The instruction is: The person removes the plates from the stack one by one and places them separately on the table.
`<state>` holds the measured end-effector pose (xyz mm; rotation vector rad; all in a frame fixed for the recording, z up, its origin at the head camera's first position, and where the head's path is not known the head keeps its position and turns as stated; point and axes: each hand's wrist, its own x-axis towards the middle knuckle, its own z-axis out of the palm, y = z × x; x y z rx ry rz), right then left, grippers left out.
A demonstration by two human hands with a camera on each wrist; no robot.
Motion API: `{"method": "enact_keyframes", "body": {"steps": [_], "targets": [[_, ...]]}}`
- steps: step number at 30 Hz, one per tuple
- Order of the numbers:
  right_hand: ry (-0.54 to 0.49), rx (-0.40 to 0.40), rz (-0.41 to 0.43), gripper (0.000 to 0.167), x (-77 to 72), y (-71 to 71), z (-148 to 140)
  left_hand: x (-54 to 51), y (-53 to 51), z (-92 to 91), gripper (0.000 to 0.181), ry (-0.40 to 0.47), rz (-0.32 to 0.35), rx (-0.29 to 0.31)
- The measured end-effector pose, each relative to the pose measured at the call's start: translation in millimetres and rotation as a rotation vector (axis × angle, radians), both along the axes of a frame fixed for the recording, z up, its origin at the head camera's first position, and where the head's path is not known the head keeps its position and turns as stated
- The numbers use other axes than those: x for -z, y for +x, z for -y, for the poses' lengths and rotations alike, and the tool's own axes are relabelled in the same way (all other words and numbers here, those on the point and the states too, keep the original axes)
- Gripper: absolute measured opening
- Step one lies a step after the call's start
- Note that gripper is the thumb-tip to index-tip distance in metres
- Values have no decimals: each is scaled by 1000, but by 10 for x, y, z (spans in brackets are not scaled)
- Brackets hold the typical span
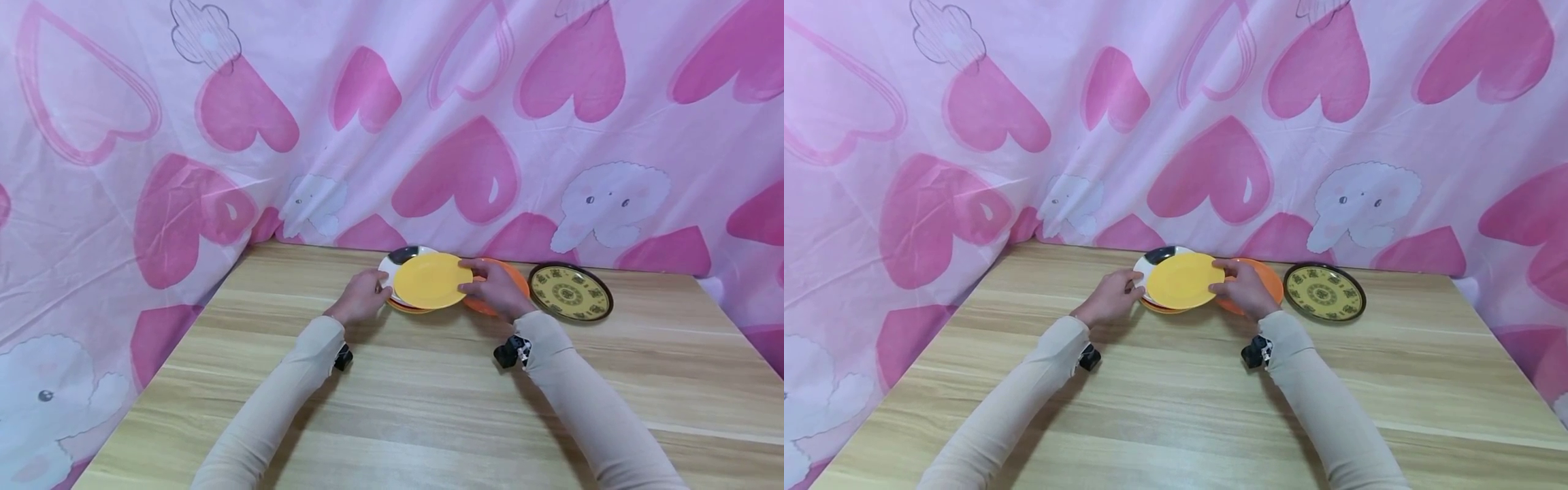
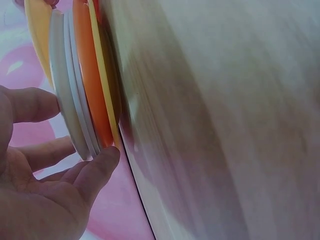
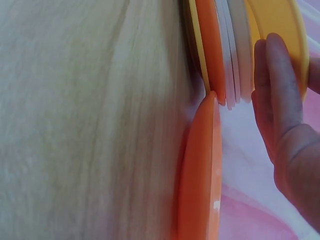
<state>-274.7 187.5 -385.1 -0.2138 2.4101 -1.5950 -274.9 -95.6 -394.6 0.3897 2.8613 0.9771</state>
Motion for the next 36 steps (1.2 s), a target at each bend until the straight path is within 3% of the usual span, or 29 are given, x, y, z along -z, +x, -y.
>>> {"method": "enact_keyframes", "body": {"steps": [18,28,33,36], "targets": [[-56,-9,49,65,-51,22,-93,-24,7,20,42,13,12,17],[-39,-9,22,64,-72,26,-192,-37,27,21,46,4,5,13],[-61,-15,17,64,-92,34,-248,-34,10,6,18,-4,-19,28],[-72,-14,8,64,-109,43,-288,-39,5,-1,30,3,-25,48]]}}
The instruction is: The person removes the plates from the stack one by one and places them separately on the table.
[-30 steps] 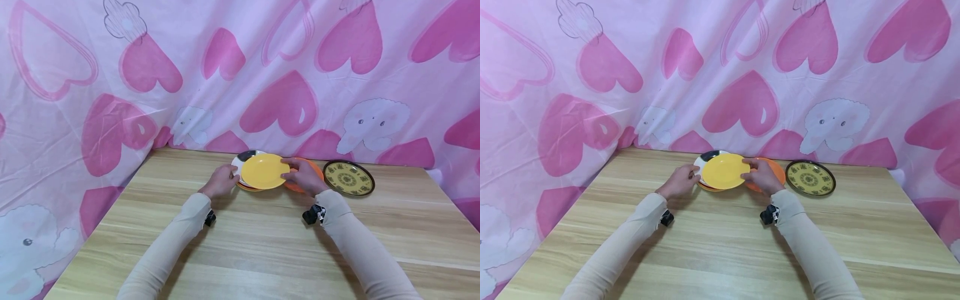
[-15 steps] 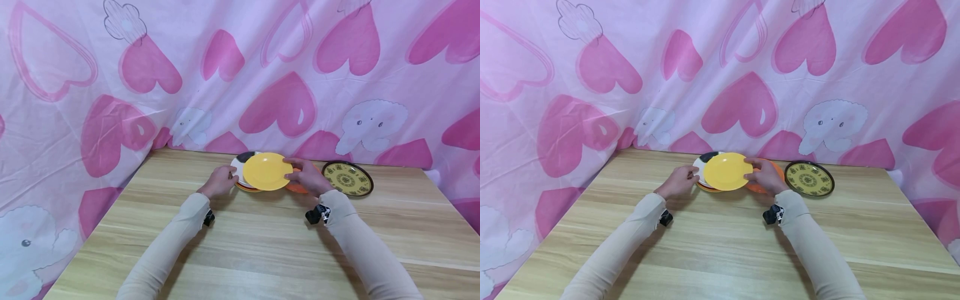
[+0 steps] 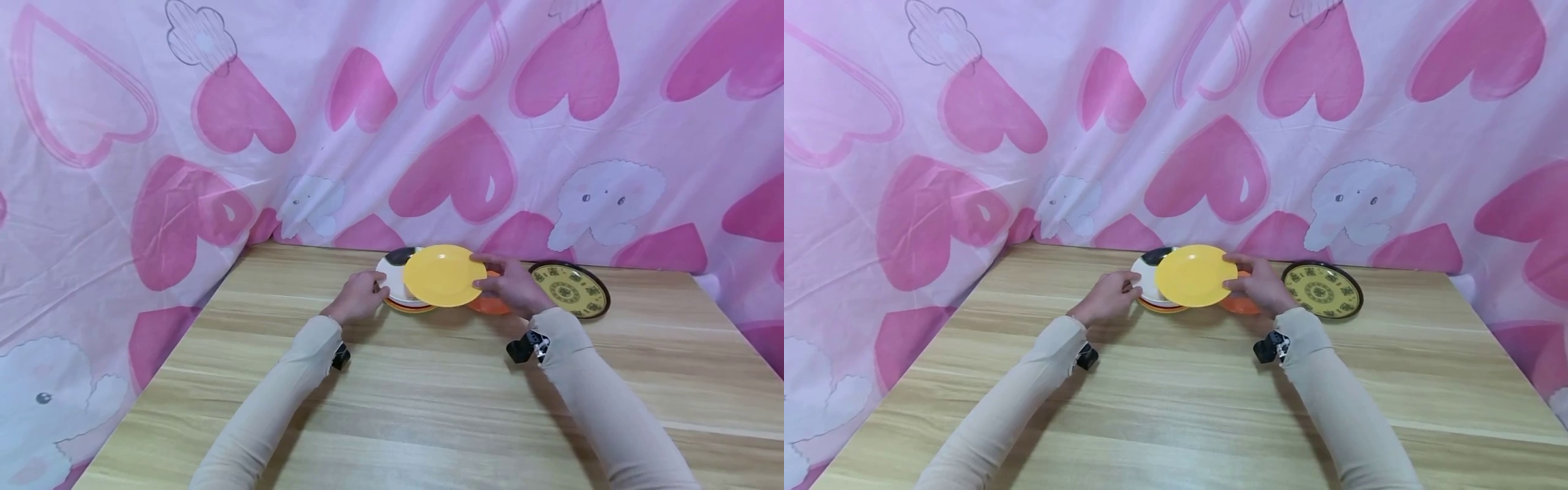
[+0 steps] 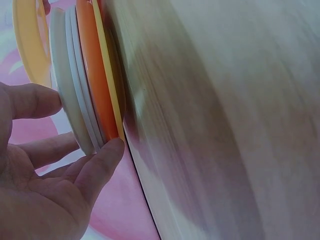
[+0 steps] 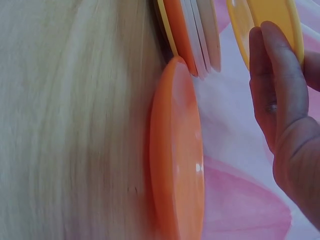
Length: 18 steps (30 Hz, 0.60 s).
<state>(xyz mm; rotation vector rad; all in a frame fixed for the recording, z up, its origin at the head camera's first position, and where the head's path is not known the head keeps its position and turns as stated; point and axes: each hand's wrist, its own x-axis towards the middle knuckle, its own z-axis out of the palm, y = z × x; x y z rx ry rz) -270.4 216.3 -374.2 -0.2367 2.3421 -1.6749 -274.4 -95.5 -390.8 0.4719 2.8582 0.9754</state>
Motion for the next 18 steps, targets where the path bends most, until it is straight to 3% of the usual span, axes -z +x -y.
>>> {"method": "enact_keyframes", "body": {"steps": [4,10,15,18], "targets": [[-11,10,8,64,-25,16,-56,-9,4,0,35,4,2,11],[0,25,21,65,-55,30,-172,0,6,6,17,-5,3,-8],[-31,29,33,66,-47,36,-245,12,9,13,17,-2,4,-11],[-30,40,31,66,-34,41,-279,14,12,16,27,-3,-12,9]]}}
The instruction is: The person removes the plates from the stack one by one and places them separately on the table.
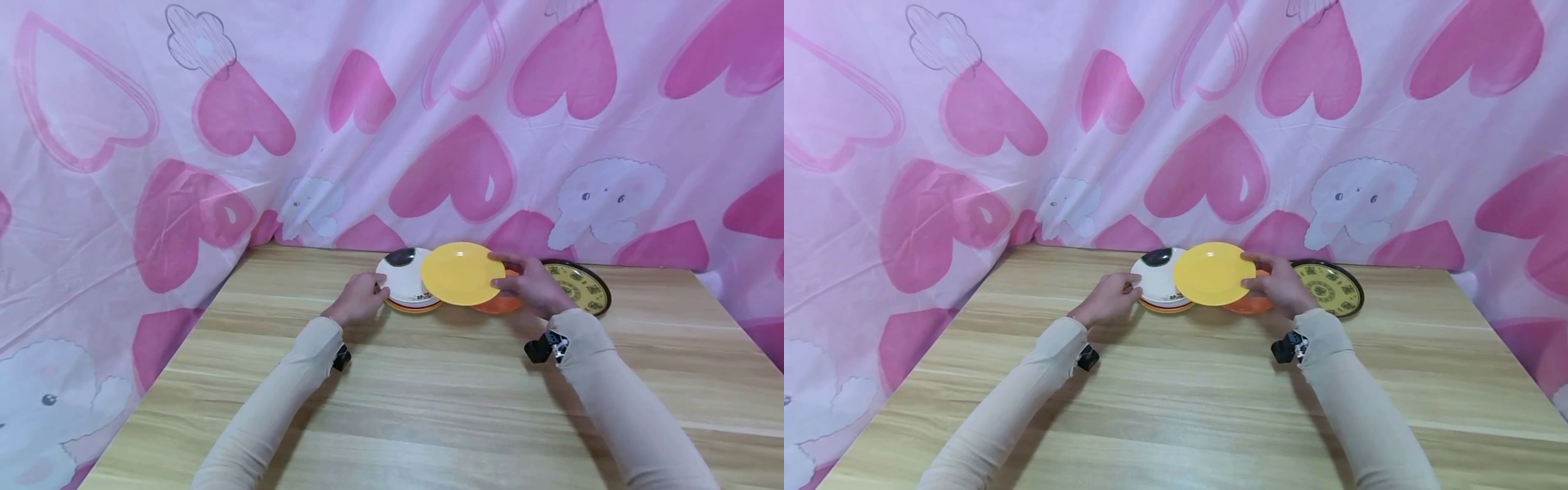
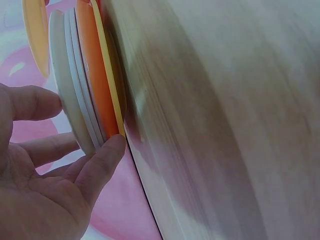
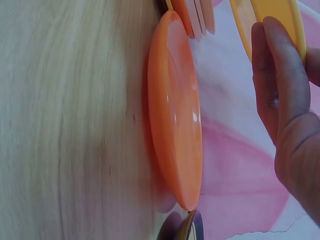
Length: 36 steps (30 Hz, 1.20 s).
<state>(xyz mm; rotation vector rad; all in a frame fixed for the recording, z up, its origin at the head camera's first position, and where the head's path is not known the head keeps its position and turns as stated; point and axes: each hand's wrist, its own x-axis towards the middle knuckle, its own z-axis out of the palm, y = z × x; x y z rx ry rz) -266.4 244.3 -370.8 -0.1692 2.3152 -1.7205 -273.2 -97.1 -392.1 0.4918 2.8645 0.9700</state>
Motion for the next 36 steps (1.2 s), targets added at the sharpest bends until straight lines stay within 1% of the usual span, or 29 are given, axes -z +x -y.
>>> {"method": "enact_keyframes", "body": {"steps": [1,3,10,15,19,21,23,26,36], "targets": [[9,3,-1,66,2,0,-13,2,0,2,31,-3,-6,7],[24,8,-1,67,-2,5,-37,1,4,2,34,2,-12,11],[82,17,-19,65,-15,9,-131,-13,-2,0,33,11,-12,21],[89,25,-31,66,-31,4,-148,-30,4,9,32,24,19,6],[132,39,-48,65,-41,-2,-173,-42,12,28,32,29,17,-3],[156,50,-36,65,-51,2,-196,-48,15,35,32,26,11,-4],[157,58,-12,66,-57,11,-226,-51,16,33,32,24,11,-2],[151,67,24,68,-57,30,-285,-56,17,25,31,24,13,2],[99,97,78,72,-40,130,-528,-33,20,11,31,18,14,7]]}}
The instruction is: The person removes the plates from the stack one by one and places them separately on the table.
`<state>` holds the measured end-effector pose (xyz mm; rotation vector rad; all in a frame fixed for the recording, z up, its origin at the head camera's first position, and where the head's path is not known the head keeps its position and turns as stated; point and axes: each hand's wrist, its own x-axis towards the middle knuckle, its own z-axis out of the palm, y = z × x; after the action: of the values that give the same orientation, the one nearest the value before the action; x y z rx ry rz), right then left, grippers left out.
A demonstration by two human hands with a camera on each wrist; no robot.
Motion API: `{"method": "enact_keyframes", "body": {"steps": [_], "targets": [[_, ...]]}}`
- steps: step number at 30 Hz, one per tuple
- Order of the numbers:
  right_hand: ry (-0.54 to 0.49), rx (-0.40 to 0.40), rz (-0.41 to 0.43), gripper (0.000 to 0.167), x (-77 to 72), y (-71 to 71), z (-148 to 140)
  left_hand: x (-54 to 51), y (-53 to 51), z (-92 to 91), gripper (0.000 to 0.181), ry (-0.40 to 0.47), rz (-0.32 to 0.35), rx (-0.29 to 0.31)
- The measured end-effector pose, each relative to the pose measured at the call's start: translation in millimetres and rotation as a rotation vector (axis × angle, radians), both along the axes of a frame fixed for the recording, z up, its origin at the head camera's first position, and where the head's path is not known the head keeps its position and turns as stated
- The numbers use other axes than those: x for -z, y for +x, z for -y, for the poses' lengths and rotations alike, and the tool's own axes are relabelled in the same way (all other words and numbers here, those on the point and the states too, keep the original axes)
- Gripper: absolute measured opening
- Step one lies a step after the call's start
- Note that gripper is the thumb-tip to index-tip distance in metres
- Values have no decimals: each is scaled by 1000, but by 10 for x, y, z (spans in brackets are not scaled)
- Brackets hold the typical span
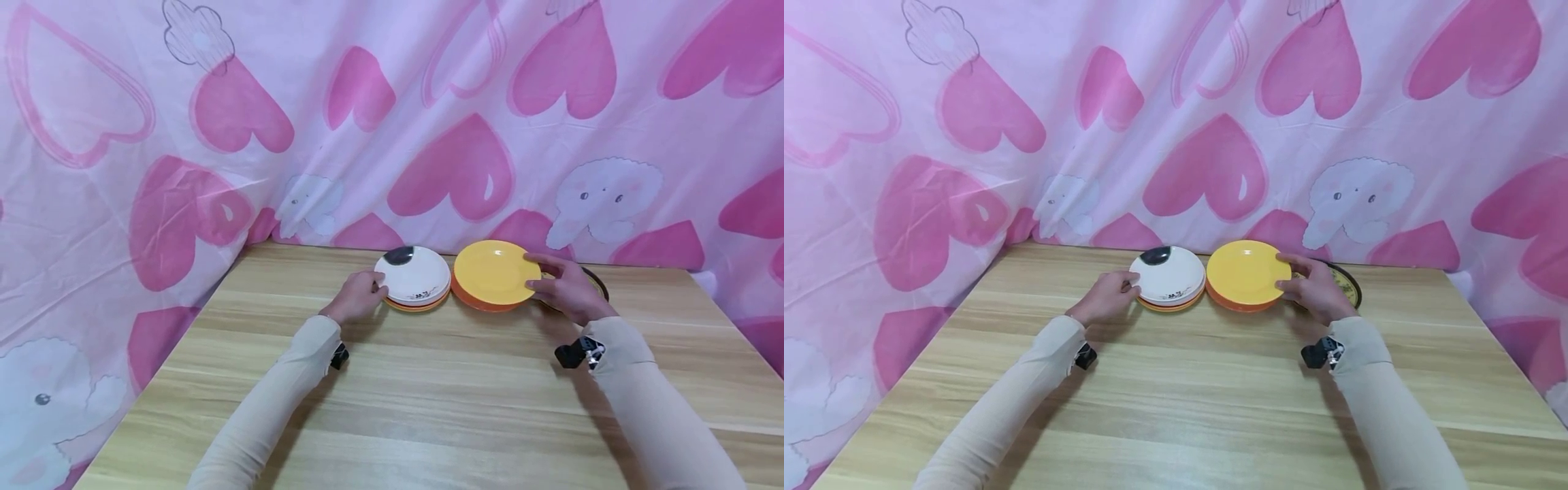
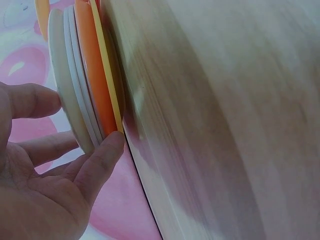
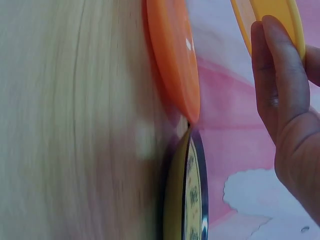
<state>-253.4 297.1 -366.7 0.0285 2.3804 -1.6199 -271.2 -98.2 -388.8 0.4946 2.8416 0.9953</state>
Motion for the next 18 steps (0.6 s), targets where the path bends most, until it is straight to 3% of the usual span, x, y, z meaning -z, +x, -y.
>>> {"method": "enact_keyframes", "body": {"steps": [9,18], "targets": [[-48,32,-1,74,20,86,-237,-13,-4,-6,30,-3,3,-3],[-19,56,-10,76,73,121,-411,10,5,-7,31,-6,4,-2]]}}
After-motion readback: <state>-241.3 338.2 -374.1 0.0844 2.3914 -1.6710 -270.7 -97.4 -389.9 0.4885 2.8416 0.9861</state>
